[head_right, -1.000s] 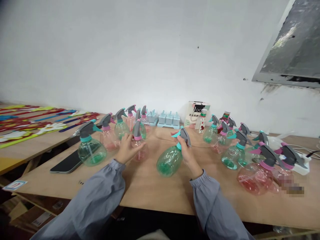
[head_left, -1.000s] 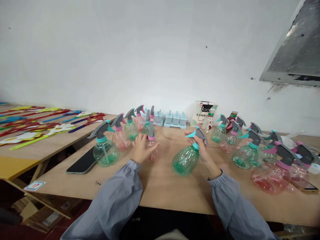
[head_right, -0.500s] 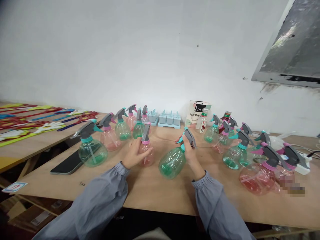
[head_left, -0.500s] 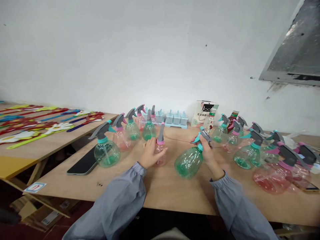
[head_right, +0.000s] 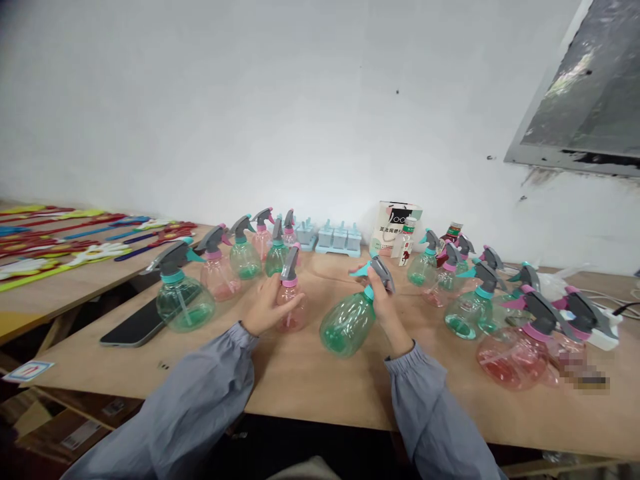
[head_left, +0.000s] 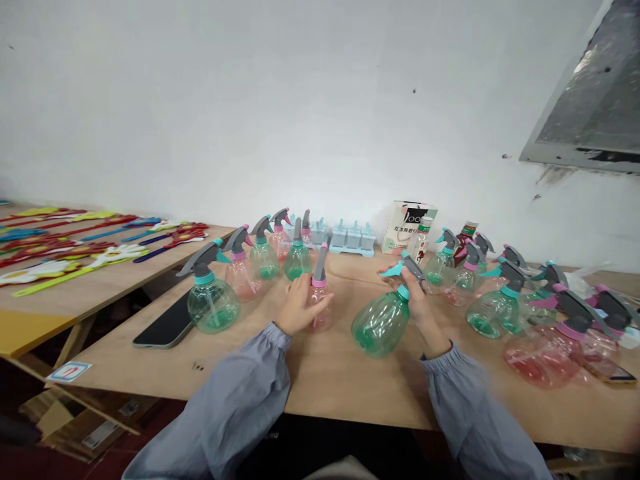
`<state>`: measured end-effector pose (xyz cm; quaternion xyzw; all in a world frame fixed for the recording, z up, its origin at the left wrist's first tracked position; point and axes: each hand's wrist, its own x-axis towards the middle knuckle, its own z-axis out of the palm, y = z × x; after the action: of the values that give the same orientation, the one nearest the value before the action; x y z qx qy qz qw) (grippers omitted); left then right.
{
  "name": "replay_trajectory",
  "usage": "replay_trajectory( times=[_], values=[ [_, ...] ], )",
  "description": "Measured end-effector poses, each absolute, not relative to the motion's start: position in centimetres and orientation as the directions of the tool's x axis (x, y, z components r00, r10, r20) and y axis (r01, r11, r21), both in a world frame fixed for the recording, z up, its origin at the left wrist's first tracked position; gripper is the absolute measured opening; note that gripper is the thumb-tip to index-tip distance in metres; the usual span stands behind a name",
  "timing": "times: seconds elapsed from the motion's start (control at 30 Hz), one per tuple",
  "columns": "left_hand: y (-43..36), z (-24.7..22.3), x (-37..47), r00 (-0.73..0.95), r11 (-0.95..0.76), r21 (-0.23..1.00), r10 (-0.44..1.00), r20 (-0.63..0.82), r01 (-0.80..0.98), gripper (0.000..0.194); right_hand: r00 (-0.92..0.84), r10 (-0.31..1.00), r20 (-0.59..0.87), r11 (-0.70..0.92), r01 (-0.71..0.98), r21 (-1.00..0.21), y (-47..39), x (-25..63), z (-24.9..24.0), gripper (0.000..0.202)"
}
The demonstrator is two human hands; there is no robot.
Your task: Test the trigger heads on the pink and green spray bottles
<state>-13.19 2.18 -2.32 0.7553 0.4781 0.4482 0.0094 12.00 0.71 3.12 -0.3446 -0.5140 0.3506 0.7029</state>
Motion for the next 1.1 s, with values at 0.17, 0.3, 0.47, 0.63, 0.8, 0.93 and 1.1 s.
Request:
replay_trajectory(
  times=[0.17, 0.3, 0.47, 0.63, 0.8, 0.93, 1.1],
  values=[
    [2.3, -2.4, -13.2, 0.142, -0.558, 0.443, 0.719, 0.681, 0.702, 0.027, 0.318, 0.803, 0.504, 0.551, -0.074, -0.831, 0.8, 12.5, 3.0, 0.037],
    [2.3, -2.3, -13.3, 0.140, -0.561, 0.452, 0.721, 0.679, 0.693, 0.027, 0.236, 0.822, 0.518, 0.541, -0.039, -0.840, 1.0, 12.8, 3.0, 0.036],
    [2.3, -2.2, -13.4, 0.141, -0.567, 0.456, 0.718, 0.681, 0.686, 0.029, 0.328, 0.746, 0.580, 0.590, 0.078, -0.804, 0.8, 13.4, 3.6, 0.042],
    [2.3, -2.2, -13.4, 0.138, -0.557, 0.451, 0.722, 0.678, 0.697, 0.030, 0.247, 0.702, 0.668, 0.584, 0.338, -0.738, 1.2, 15.3, 3.8, 0.040],
    [2.3, -2.4, -13.4, 0.148, -0.557, 0.447, 0.725, 0.673, 0.700, 0.030, 0.339, 0.679, 0.651, 0.491, 0.450, -0.746, 2.7, 17.4, 2.4, 0.041],
    [2.1, -2.4, -13.2, 0.157, -0.570, 0.448, 0.720, 0.676, 0.689, 0.028, 0.395, 0.671, 0.627, 0.422, 0.491, -0.762, 4.5, 18.8, 1.3, 0.041],
    [2.0, -2.4, -13.1, 0.170, -0.581, 0.457, 0.723, 0.669, 0.673, 0.028, 0.303, 0.695, 0.652, 0.418, 0.569, -0.709, 5.3, 20.4, -0.9, 0.061]
  ],
)
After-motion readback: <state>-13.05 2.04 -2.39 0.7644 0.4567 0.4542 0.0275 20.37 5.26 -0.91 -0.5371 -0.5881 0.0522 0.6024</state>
